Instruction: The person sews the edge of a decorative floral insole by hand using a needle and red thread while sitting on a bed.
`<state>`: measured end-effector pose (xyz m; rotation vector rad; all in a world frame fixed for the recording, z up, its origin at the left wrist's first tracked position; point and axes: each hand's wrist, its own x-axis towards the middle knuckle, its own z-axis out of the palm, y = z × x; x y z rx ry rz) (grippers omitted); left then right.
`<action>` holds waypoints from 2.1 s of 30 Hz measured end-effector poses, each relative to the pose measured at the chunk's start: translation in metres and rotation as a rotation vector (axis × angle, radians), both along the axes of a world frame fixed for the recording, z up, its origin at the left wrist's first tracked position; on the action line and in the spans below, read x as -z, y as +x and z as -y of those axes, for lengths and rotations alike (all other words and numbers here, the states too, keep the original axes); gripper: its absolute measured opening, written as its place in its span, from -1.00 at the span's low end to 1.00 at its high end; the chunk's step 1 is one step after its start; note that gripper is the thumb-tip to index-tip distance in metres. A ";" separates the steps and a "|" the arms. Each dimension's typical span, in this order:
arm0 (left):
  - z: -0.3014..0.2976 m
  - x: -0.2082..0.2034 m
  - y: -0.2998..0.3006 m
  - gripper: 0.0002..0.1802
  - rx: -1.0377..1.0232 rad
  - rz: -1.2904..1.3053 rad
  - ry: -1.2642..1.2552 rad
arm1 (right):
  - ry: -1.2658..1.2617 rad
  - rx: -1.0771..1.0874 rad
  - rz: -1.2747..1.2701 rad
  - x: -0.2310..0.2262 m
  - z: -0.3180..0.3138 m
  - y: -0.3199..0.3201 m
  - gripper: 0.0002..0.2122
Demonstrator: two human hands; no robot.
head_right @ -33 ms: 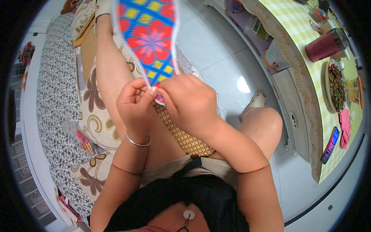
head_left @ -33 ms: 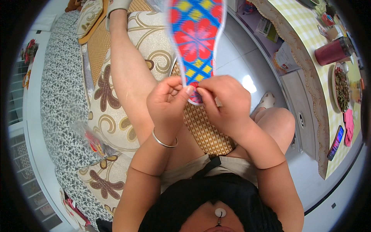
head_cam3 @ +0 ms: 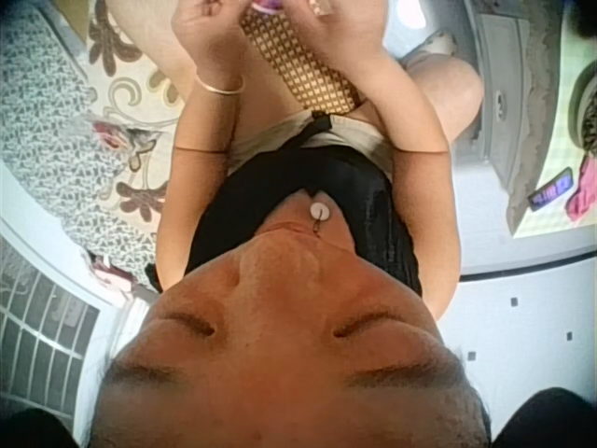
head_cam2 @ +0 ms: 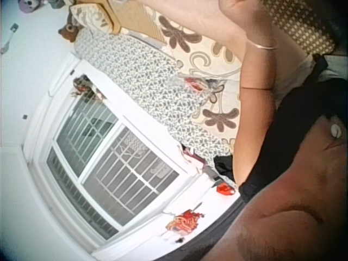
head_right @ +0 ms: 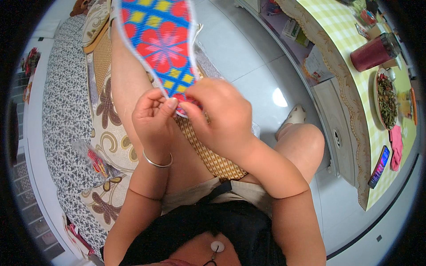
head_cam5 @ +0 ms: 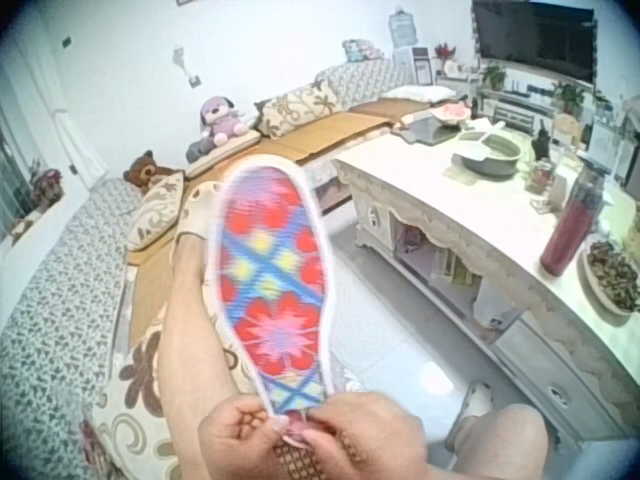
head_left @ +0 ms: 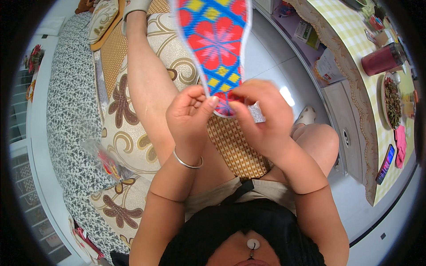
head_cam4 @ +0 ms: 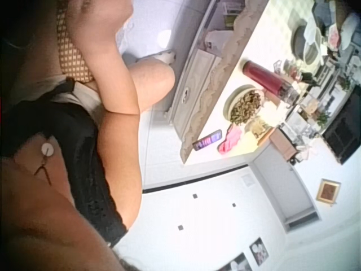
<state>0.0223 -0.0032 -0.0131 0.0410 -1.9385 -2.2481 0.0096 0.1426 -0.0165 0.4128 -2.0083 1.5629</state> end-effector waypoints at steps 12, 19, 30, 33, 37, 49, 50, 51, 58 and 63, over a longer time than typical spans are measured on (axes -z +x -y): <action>0.006 0.008 -0.007 -0.84 0.228 0.057 0.244 | -1.190 -0.749 1.038 0.018 -0.001 -0.011 -0.87; 0.006 0.015 -0.010 -0.81 0.308 0.113 0.310 | -1.415 -0.732 1.002 0.029 0.005 -0.009 -0.91; 0.007 0.026 -0.013 -0.70 0.454 0.244 0.578 | -1.042 -0.408 0.610 0.009 0.013 0.004 -0.96; 0.000 0.025 -0.010 -0.71 0.379 0.232 0.519 | -0.673 -0.327 0.381 0.018 0.008 0.003 -0.97; 0.002 0.027 -0.010 -0.71 0.437 0.238 0.625 | -1.174 -0.630 0.706 0.013 -0.003 -0.008 -0.86; 0.010 0.020 -0.013 -0.69 0.688 0.363 0.950 | -1.219 -0.382 0.474 -0.009 -0.057 -0.025 -0.91; 0.007 0.020 -0.014 -0.68 0.713 0.365 0.944 | -1.110 -0.435 0.396 -0.004 -0.061 -0.023 -0.91; 0.006 0.020 -0.014 -0.68 0.737 0.367 0.937 | -0.847 -0.341 0.324 -0.006 -0.056 -0.020 -0.91; 0.004 0.017 -0.009 -0.62 0.610 0.472 1.059 | 0.052 -0.164 0.049 -0.008 -0.010 0.005 -0.94; 0.002 0.005 -0.008 -0.58 0.489 0.533 0.952 | 0.090 -0.141 -0.055 -0.002 -0.006 0.002 -0.90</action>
